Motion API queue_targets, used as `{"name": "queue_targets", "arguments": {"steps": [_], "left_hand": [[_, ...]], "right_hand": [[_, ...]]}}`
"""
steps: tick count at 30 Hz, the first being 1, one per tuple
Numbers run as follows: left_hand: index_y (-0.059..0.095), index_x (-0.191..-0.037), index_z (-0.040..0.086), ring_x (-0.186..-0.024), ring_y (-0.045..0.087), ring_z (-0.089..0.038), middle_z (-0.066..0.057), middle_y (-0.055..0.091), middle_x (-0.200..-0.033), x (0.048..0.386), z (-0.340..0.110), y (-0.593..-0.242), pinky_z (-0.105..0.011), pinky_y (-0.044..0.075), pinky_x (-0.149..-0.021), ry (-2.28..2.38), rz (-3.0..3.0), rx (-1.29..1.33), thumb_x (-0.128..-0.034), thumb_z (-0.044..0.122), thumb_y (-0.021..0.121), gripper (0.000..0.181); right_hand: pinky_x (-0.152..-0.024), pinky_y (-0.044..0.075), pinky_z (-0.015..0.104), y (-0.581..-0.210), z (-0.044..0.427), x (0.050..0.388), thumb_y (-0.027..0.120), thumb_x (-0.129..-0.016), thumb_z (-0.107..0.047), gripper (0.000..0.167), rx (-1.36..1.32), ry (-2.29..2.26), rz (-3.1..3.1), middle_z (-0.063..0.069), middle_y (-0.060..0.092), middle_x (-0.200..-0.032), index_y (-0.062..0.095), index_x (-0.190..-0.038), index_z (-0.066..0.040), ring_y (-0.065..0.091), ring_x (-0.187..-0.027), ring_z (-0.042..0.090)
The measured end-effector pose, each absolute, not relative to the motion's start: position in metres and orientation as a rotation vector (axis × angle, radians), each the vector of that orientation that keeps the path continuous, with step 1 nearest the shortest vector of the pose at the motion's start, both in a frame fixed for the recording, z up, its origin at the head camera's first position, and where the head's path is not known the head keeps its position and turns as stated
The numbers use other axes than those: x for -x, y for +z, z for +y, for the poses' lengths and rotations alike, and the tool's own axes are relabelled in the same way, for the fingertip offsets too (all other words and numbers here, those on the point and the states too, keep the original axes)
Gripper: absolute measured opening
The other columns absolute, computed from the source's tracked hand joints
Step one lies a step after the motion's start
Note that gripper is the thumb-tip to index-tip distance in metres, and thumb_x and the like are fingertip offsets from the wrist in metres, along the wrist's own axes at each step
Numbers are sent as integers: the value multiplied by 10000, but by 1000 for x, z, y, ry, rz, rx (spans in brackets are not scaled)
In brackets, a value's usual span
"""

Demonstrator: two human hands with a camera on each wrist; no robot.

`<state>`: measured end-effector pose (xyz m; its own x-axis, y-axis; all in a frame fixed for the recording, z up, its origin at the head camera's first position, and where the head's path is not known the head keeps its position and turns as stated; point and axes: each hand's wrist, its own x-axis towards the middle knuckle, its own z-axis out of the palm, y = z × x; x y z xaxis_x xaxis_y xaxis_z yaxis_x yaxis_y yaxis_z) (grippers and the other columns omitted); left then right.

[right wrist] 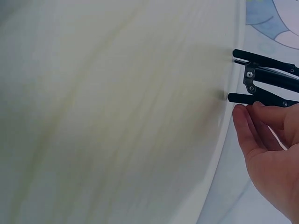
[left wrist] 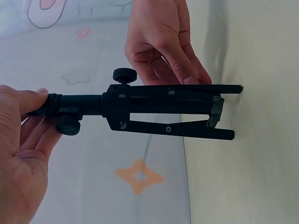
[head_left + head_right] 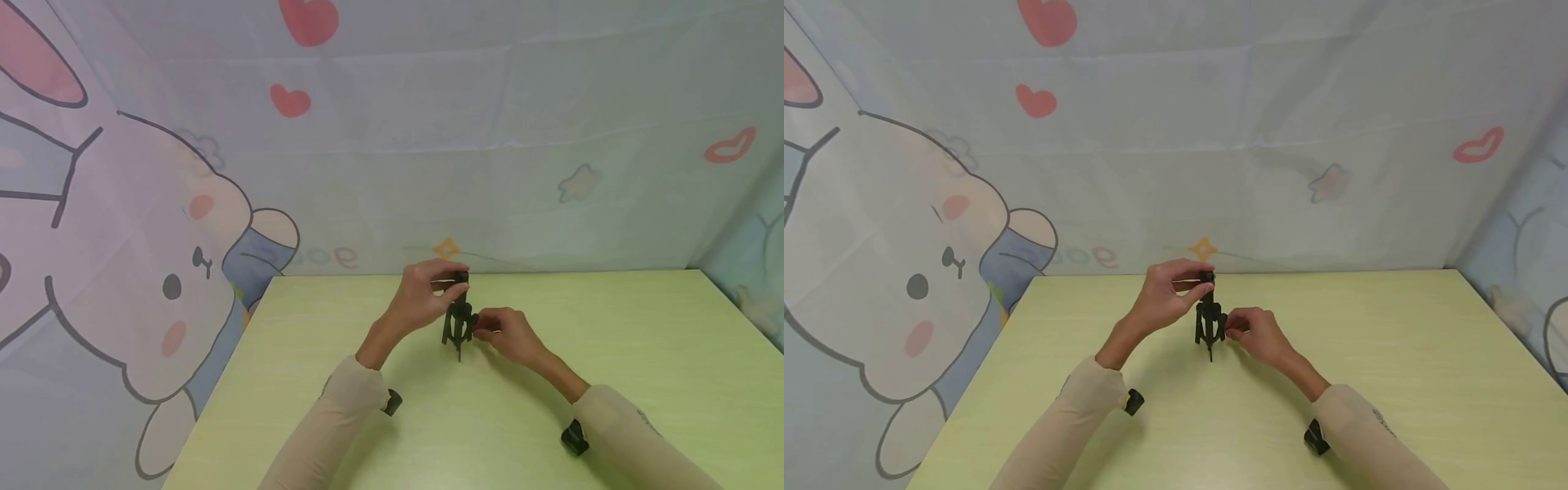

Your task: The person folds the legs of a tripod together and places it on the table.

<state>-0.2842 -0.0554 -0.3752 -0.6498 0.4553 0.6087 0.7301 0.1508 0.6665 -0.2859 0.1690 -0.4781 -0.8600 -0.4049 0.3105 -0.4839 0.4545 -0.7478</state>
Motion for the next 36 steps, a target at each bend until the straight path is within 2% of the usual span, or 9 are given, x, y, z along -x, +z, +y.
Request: {"name": "queue_targets", "arguments": {"steps": [6, 19, 30, 36], "left_hand": [[731, -1178, -32, -993, 735, -199, -147, 727, -1099, 284, -55, -377, -255, 616, -867, -1523, -2163, 1151, -947, -15, 745, 232], [727, -1169, -33, -983, 734, -215, -148, 725, -1084, 283, -54, -377, -260, 616, -871, -1507, -2145, 1155, -947, -28, 739, 223], [727, -1178, -18, -1005, 730, -236, -146, 712, -1125, 284, -56, -377, -247, 608, -881, -1510, -2174, 1162, -947, -22, 743, 232], [722, -1180, -28, -1017, 725, -234, -150, 710, -1145, 284, -57, -375, -284, 612, -898, -1518, -2207, 1161, -954, -34, 727, 226]], "right_hand": [[-740, 605, 308, -477, 165, 288, 755, -934, 0, 70, -760, 1413, -2617, 42, 773, -894, 763, -922, -69, 764, -881, 231], [-732, 597, 286, -478, 165, 289, 759, -933, -8, 58, -705, 1451, -2653, 38, 774, -887, 777, -934, -64, 749, -854, 176], [-733, 600, 273, -478, 166, 288, 759, -928, 6, 59, -711, 1502, -2641, 72, 775, -896, 774, -957, -44, 757, -852, 218], [-737, 600, 262, -477, 167, 287, 761, -939, -23, 28, -722, 1514, -2644, 79, 775, -906, 770, -965, -27, 759, -865, 236]]}}
